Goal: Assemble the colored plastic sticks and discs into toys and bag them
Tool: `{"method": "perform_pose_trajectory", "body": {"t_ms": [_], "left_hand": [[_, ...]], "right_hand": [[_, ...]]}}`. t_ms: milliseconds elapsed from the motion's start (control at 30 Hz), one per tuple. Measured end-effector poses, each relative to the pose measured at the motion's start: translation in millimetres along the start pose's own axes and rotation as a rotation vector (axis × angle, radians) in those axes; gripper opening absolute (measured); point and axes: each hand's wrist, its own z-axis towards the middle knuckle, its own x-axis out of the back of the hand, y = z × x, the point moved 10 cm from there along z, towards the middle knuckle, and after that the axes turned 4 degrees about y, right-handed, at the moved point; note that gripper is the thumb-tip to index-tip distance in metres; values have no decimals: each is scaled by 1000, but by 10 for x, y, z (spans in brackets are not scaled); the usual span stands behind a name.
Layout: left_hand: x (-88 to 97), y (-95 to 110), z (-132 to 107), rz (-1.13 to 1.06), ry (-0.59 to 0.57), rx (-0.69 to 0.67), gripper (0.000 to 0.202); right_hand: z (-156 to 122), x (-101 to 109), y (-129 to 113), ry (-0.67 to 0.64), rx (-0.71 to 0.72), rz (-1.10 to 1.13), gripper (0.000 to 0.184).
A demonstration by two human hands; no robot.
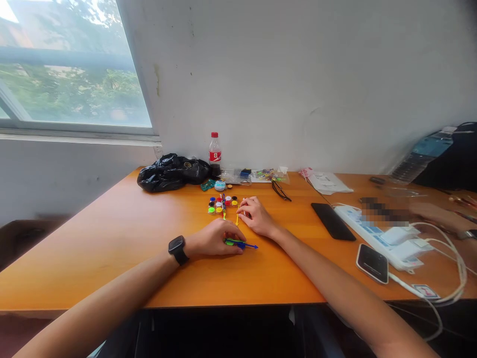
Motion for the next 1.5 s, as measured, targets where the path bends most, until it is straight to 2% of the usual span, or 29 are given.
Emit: {"method": "perform_pose_trajectory", "body": {"t_ms": [267,467,600,733,933,1133,1500], "left_hand": [[-3,18,1,31,-5,-4,32],[-10,7,3,1,-10,6,27],[-6,22,-2,0,-13,7,25],[-12,4,-11,-10,-16,25,24],[3,-33,2,-6,-27,49,33],[19,-44,10,-3,-52,81,31],[-9,-72,-7,-36,-47,91,31]], "right_hand": [[1,21,-218,-38,70,41,12],[44,131,-276,28,36,12,10],[50,152,-216,39,-23,-18,8],[13,106,-54,34,-136,42,7],[-19,69,179,90,-226,125,17],[4,141,227,160,-177,133,16],[-14,33,239,105,-148,71,21]]}}
